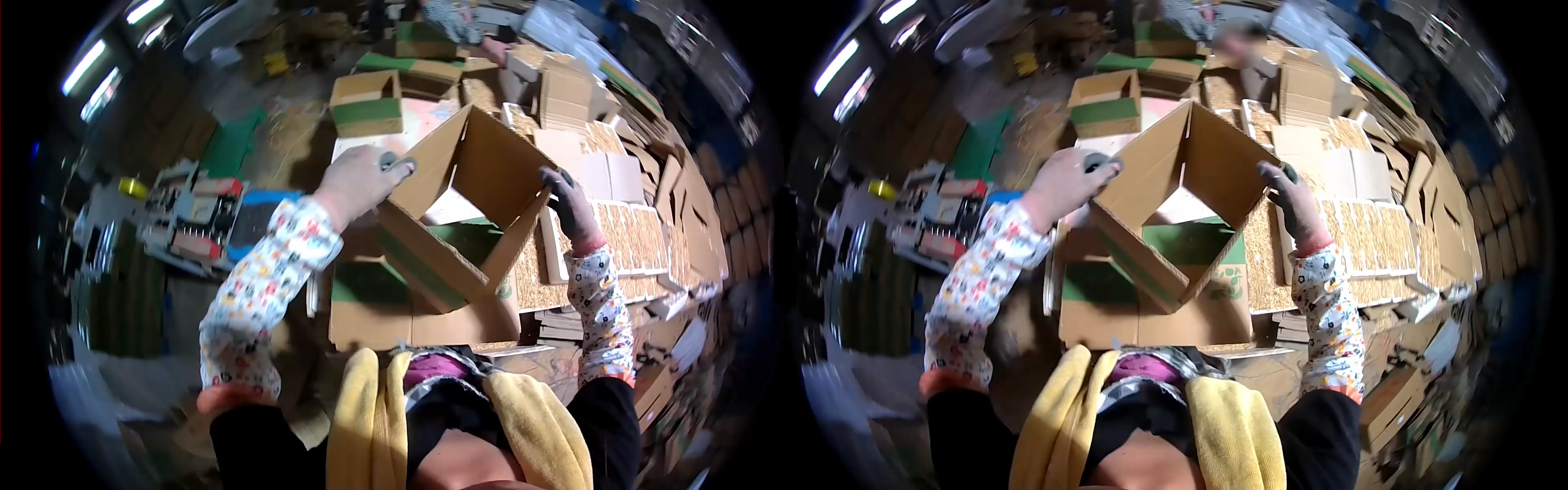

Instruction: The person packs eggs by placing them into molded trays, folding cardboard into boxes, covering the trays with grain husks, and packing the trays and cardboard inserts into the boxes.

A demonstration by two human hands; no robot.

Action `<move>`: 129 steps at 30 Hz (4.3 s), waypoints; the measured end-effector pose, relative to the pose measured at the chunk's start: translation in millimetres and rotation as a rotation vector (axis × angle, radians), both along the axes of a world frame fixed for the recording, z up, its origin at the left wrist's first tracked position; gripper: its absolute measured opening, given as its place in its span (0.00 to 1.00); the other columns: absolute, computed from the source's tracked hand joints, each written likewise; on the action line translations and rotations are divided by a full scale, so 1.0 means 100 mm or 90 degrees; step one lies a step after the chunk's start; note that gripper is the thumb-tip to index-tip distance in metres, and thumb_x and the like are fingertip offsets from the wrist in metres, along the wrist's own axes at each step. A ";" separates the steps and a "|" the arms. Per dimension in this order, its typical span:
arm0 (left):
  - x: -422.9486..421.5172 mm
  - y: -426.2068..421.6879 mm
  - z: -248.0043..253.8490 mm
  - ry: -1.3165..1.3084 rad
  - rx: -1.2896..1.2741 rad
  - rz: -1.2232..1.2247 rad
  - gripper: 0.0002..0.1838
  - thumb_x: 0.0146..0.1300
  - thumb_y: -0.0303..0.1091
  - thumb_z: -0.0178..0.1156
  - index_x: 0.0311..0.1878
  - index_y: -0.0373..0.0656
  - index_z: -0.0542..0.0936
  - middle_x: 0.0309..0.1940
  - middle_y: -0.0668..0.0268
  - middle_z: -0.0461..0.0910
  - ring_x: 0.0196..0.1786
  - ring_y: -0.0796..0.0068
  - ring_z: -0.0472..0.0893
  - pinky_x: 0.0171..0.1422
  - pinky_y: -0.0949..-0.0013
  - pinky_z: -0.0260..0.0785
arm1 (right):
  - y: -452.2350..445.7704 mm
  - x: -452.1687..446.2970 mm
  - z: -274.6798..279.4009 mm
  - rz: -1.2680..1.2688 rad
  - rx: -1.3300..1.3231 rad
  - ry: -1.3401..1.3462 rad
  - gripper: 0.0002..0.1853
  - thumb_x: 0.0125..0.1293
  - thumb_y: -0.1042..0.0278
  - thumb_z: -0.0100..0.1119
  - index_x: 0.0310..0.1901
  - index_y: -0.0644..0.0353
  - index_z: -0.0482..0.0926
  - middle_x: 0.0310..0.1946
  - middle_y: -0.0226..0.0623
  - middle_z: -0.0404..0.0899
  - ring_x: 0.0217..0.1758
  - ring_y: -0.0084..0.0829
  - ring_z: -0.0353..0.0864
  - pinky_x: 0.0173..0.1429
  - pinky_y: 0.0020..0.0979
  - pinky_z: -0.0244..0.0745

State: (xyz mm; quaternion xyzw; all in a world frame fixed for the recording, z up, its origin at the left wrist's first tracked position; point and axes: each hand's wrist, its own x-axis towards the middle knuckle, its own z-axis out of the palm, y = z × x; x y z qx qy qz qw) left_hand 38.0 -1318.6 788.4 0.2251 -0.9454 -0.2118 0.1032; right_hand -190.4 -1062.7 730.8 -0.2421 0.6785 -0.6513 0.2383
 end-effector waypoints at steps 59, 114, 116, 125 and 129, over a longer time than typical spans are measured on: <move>0.76 -0.15 -0.29 0.205 0.345 -0.012 0.22 0.56 0.42 0.64 0.48 0.34 0.78 0.41 0.64 0.81 0.44 0.78 0.78 0.47 0.74 0.70 | -0.37 -0.02 -0.29 -0.317 -0.253 0.106 0.23 0.60 0.68 0.62 0.54 0.67 0.67 0.41 0.34 0.72 0.43 0.24 0.72 0.51 0.23 0.67; -0.03 -0.85 -1.63 0.247 0.486 0.114 0.39 0.48 0.17 0.48 0.68 0.41 0.55 0.61 0.57 0.64 0.63 0.64 0.66 0.67 0.66 0.58 | 1.58 -0.77 -2.85 -0.638 0.513 -0.165 0.56 0.54 0.23 0.45 0.66 0.73 0.51 0.68 0.68 0.40 0.70 0.65 0.44 0.71 0.52 0.43; -0.13 -0.66 -1.47 0.293 0.537 0.044 0.39 0.46 0.18 0.49 0.67 0.42 0.56 0.60 0.58 0.65 0.63 0.63 0.66 0.67 0.65 0.57 | 1.30 -0.78 -2.66 -0.637 0.305 -0.056 0.58 0.52 0.29 0.56 0.69 0.70 0.43 0.69 0.66 0.39 0.72 0.60 0.42 0.73 0.46 0.40; 0.01 -0.14 -1.26 0.271 0.483 0.177 0.42 0.47 0.18 0.51 0.69 0.46 0.53 0.60 0.58 0.64 0.63 0.64 0.66 0.67 0.67 0.57 | 1.14 -1.07 -3.09 -0.459 -0.514 -0.457 0.15 0.68 0.62 0.49 0.53 0.57 0.72 0.45 0.39 0.80 0.46 0.34 0.80 0.51 0.37 0.76; 0.06 -0.31 -1.55 0.333 0.475 0.101 0.42 0.49 0.18 0.53 0.70 0.47 0.54 0.61 0.59 0.64 0.61 0.65 0.68 0.60 0.67 0.66 | 1.25 -0.63 -1.98 -0.254 -0.440 -0.534 0.17 0.68 0.60 0.49 0.52 0.62 0.74 0.42 0.37 0.81 0.44 0.29 0.81 0.49 0.32 0.78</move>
